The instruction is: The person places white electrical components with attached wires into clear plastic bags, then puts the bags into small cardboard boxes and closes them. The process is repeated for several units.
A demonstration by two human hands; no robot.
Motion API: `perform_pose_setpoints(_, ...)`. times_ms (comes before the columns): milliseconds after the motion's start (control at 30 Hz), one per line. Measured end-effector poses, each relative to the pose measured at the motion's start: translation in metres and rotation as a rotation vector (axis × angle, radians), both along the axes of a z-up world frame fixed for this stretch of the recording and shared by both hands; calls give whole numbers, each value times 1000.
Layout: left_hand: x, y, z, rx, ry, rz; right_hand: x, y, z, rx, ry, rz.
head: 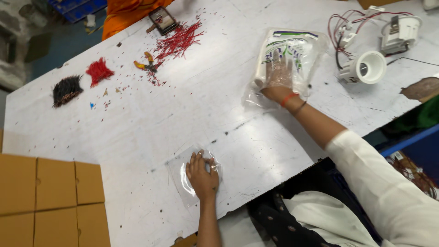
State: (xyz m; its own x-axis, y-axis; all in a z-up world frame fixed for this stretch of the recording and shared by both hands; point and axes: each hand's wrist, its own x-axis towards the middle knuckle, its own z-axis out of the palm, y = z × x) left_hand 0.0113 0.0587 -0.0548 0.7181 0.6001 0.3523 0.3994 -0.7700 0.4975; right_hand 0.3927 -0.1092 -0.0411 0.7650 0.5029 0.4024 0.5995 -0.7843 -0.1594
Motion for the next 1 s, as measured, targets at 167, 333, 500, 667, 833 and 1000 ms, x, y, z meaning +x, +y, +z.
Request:
perform_pose_setpoints(167, -1, 3, -1, 43, -26, -20, -39, -20, 8, -251, 295, 43)
perform_pose_setpoints(333, 0, 2, -2, 29, -20, -14, 16, -21, 16, -90, 430, -86)
perform_pose_setpoints(500, -3, 2, -2, 19, -4, -5, 35, -4, 3, -41, 182, -116)
perform_pose_setpoints(667, 1, 5, -5, 21, 64, 13, 2, -13, -2, -160, 383, -78)
perform_pose_setpoints(833, -2, 6, 1, 0, 107, -128, 18, -27, 30, -92, 490, -65)
perform_pose_setpoints(1000, 7, -14, 12, 169, 361, -249, -65, -30, 18, 256, 24, 283)
